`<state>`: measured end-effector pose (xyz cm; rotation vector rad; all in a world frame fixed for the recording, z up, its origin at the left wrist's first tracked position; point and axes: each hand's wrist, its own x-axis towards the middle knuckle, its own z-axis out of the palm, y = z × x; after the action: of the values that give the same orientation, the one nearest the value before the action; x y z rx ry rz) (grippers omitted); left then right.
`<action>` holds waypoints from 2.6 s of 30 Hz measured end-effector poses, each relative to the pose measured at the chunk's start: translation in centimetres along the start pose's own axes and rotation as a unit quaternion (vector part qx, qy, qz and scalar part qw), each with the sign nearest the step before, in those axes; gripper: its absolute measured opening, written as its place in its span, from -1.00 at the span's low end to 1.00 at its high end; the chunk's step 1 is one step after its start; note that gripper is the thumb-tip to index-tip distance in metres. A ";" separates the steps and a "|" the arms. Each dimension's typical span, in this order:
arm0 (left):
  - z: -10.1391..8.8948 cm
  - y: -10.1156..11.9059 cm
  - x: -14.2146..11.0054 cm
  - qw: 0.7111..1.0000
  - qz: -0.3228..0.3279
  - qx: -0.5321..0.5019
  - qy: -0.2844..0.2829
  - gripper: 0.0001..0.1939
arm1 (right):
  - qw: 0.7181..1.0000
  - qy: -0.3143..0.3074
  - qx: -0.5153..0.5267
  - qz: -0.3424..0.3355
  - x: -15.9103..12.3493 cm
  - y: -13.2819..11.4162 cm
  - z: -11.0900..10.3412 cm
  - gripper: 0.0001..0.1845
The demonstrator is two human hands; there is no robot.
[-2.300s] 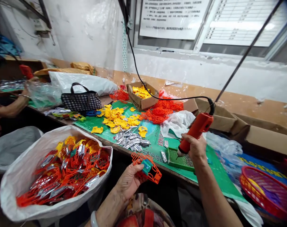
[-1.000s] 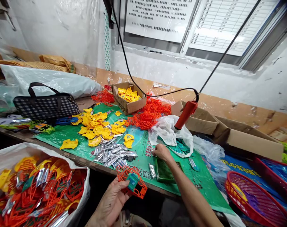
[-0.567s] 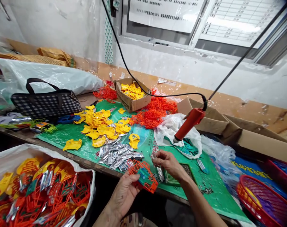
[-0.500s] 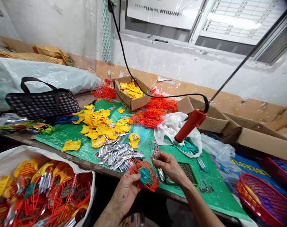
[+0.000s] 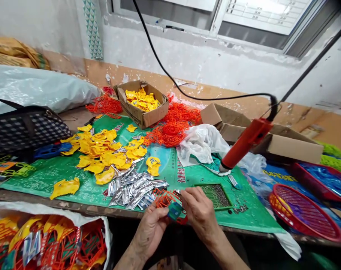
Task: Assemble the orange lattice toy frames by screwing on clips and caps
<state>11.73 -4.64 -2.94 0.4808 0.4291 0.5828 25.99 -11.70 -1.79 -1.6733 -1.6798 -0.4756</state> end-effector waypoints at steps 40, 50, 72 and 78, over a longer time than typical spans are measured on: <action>3.0 -0.2 -4.0 0.761 0.271 0.582 -0.093 -0.70 | 0.990 0.055 0.129 -0.034 -3.3 0.2 -4.9 -0.73; 1.7 -1.2 -4.8 0.707 0.348 0.602 -0.130 -0.49 | 0.973 0.075 0.211 -0.060 -3.4 0.0 -6.7 -0.87; 1.7 -1.1 -4.7 0.639 0.367 0.655 -0.167 -0.39 | 0.971 0.049 0.232 -0.018 -5.5 -0.2 -5.4 -0.78; 2.2 -1.7 -5.0 0.731 0.356 0.574 -0.095 -0.42 | 0.967 0.107 0.233 0.001 -5.7 0.1 -5.3 -0.71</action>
<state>9.81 -9.59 -0.91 1.9586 0.3582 0.9584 26.71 -19.42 -2.19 -1.2350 -1.4892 -0.2246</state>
